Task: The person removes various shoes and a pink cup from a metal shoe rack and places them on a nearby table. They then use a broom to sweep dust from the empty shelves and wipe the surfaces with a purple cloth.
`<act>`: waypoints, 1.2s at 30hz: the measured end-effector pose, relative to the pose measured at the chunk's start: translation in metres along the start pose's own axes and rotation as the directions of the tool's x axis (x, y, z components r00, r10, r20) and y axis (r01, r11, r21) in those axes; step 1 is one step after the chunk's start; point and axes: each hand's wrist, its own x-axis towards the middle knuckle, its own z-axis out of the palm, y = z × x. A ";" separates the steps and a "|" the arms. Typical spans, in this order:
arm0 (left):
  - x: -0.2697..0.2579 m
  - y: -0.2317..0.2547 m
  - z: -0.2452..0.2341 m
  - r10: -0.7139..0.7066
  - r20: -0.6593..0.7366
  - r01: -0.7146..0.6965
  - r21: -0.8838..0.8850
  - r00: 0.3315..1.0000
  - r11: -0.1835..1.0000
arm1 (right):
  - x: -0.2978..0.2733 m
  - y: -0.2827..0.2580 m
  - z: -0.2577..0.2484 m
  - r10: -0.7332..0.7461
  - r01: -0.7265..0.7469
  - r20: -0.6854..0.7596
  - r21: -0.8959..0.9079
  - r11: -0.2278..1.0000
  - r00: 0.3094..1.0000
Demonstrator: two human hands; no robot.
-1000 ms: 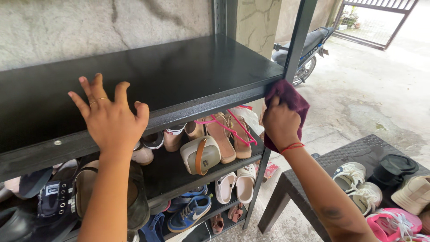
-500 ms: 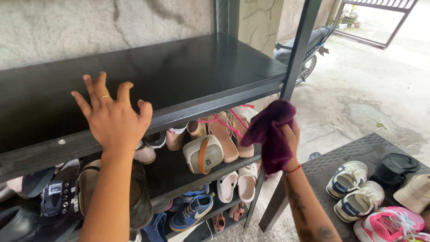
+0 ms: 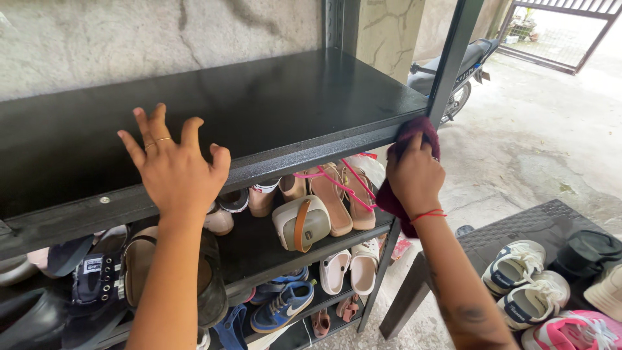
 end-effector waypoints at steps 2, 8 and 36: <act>0.000 0.000 0.000 -0.004 0.006 0.004 -0.001 1.000 1.000 | 0.003 0.001 0.001 0.077 -0.085 0.051 0.182 0.980 0.996; -0.001 0.000 0.003 -0.012 0.015 0.012 -0.005 1.000 1.000 | -0.022 0.007 0.024 0.070 -0.032 -0.021 0.737 0.675 0.997; 0.003 0.008 -0.003 -0.018 -0.030 0.018 -0.008 0.999 1.000 | 0.000 0.063 0.049 -0.116 0.283 -0.258 0.852 0.440 0.959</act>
